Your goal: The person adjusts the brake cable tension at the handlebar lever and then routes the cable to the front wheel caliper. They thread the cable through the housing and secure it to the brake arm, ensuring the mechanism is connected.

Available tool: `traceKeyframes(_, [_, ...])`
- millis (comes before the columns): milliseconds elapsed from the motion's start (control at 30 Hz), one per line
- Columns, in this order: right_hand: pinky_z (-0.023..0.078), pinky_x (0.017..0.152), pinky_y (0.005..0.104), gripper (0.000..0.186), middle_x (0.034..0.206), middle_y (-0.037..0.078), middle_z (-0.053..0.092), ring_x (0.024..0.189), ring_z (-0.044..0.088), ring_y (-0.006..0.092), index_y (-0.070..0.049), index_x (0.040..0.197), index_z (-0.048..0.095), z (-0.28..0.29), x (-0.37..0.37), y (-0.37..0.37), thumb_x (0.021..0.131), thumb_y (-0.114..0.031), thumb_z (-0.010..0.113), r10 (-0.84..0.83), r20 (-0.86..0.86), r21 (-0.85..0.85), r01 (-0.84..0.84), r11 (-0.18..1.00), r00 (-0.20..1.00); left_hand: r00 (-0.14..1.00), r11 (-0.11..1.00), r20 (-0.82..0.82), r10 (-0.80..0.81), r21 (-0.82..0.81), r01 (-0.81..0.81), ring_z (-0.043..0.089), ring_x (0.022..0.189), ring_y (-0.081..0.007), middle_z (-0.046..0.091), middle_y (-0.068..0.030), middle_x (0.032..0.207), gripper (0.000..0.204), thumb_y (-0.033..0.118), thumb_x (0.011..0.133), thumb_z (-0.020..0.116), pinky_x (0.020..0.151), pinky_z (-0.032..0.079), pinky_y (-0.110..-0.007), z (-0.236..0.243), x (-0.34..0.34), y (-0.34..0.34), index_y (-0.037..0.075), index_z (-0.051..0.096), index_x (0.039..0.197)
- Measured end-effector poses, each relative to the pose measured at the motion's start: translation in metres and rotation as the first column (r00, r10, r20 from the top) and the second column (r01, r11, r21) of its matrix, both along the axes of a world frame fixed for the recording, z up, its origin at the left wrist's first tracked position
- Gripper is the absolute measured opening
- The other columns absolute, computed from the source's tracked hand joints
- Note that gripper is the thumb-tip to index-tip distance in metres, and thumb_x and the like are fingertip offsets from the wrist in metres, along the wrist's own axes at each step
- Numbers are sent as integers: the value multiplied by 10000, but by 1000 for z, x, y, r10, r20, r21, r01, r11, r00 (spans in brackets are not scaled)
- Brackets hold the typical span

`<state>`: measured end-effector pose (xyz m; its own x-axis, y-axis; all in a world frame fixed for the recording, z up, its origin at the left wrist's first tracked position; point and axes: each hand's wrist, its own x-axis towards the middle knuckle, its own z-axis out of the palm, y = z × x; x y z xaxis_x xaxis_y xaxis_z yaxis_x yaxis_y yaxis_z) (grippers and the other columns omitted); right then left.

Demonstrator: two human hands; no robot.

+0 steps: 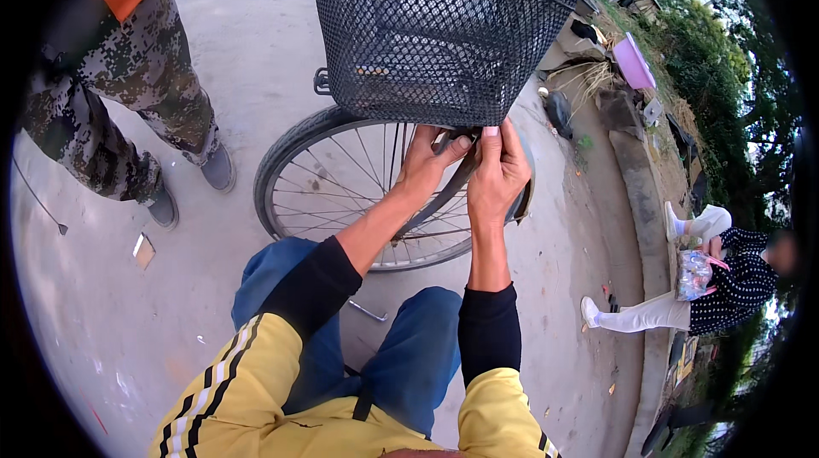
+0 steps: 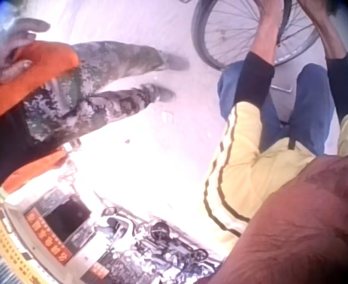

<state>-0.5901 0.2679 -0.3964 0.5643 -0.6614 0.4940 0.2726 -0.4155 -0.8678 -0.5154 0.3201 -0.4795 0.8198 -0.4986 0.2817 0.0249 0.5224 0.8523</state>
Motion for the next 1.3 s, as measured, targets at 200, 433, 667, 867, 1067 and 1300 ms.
traceKeyframes(200, [413,614,206,346,942,-8,669,732,505,27,64,1383,644,0,4,1,1070,-82,620,-56,-26,-8,56,998,998,984,983,-139,-115,-156,93,529,1296,-210,569,-95,1422,571,215,989,738,1101,425,-381,-2,2,-11,23,490,1466])
traceKeyframes(433, [407,604,198,352,926,-11,657,716,502,25,68,1394,624,-9,7,7,1064,-52,613,-88,0,37,88,995,996,977,975,-127,-171,-166,149,538,1283,-214,582,-105,1399,550,214,981,749,1116,420,-376,4,5,2,13,520,1439])
traceKeyframes(667, [397,596,192,326,882,-23,661,702,495,11,55,1366,640,-8,13,2,1061,-59,622,-60,102,-9,61,998,993,993,995,-89,76,-51,-81,582,1202,-260,668,-130,1267,668,420,897,822,1071,420,-429,0,4,-6,-18,606,1352])
traceKeyframes(867, [477,642,218,270,902,38,726,740,596,53,56,1287,704,-14,14,-17,1047,-49,640,-81,84,-126,92,988,993,973,973,-156,173,-124,-193,563,1212,-268,607,-121,1309,623,306,926,796,1085,401,-443,-4,-2,-21,12,529,1407])
traceKeyframes(1067, [579,758,319,251,1047,198,787,877,769,218,21,1233,741,-14,13,-26,996,7,662,-138,129,-461,182,868,982,973,959,-191,132,-223,-174,624,1155,-235,625,-132,1296,527,131,991,721,1035,508,-377,4,-10,-15,17,468,1439])
traceKeyframes(1300, [566,683,361,244,954,204,759,757,756,283,-5,1243,691,-7,9,-16,1011,-58,638,-31,70,-314,52,948,997,979,952,-172,112,-264,-155,566,1300,-235,587,-128,1413,547,189,1031,685,1126,422,-391,-8,-8,-19,15,443,1491])
